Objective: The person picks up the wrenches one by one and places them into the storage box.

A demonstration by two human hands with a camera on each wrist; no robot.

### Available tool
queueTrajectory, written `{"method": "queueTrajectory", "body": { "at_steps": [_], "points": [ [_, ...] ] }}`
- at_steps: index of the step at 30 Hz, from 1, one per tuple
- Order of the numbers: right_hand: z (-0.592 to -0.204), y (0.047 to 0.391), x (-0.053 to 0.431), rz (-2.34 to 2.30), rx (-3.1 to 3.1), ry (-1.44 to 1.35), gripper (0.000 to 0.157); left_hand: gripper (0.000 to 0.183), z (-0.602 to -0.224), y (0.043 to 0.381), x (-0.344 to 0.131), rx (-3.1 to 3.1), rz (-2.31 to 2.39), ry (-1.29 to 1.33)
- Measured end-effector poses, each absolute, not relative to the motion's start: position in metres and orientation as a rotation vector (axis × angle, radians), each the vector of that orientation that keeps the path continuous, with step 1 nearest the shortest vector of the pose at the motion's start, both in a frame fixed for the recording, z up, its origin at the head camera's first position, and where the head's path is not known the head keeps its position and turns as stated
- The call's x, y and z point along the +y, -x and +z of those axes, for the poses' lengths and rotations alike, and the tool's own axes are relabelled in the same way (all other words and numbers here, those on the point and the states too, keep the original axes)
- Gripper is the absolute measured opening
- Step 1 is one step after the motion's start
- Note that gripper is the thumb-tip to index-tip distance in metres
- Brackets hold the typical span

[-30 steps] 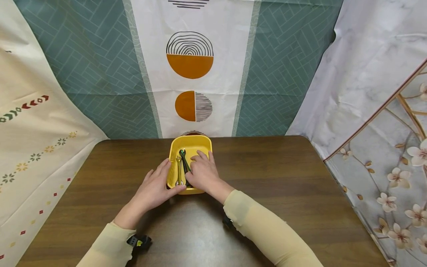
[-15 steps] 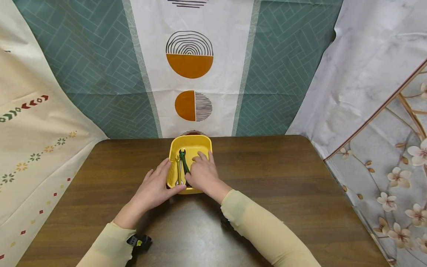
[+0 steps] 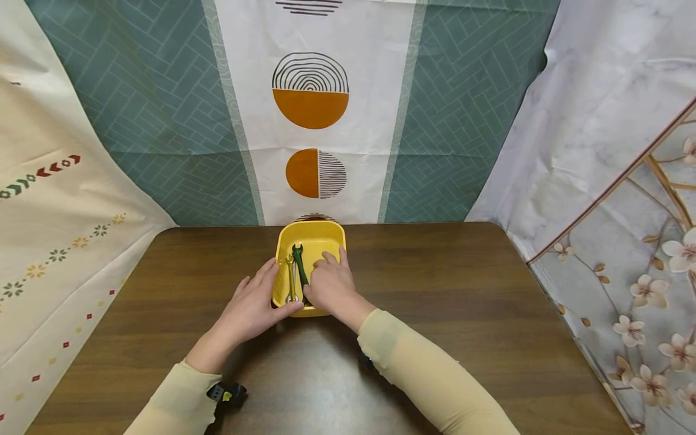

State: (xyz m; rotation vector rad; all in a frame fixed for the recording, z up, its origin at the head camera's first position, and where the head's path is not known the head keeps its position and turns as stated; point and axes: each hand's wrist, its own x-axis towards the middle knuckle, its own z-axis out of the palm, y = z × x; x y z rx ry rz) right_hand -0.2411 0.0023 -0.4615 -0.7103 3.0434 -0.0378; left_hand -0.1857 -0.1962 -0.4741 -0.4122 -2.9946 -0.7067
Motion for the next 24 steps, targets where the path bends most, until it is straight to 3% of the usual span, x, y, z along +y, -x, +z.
{"method": "queueTrajectory", "body": {
  "at_steps": [7, 24],
  "points": [
    [-0.4612, 0.2403, 0.003, -0.038, 3.046, 0.753, 0.026, 0.119, -0.4744, 0.1855, -0.1962, -2.989, -0.712, 0.414],
    [-0.463, 0.2391, 0.008, -0.239, 3.084, 0.795, 0.021, 0.118, -0.4749, 0.186, -0.196, -2.979, -0.697, 0.426]
  ]
}}
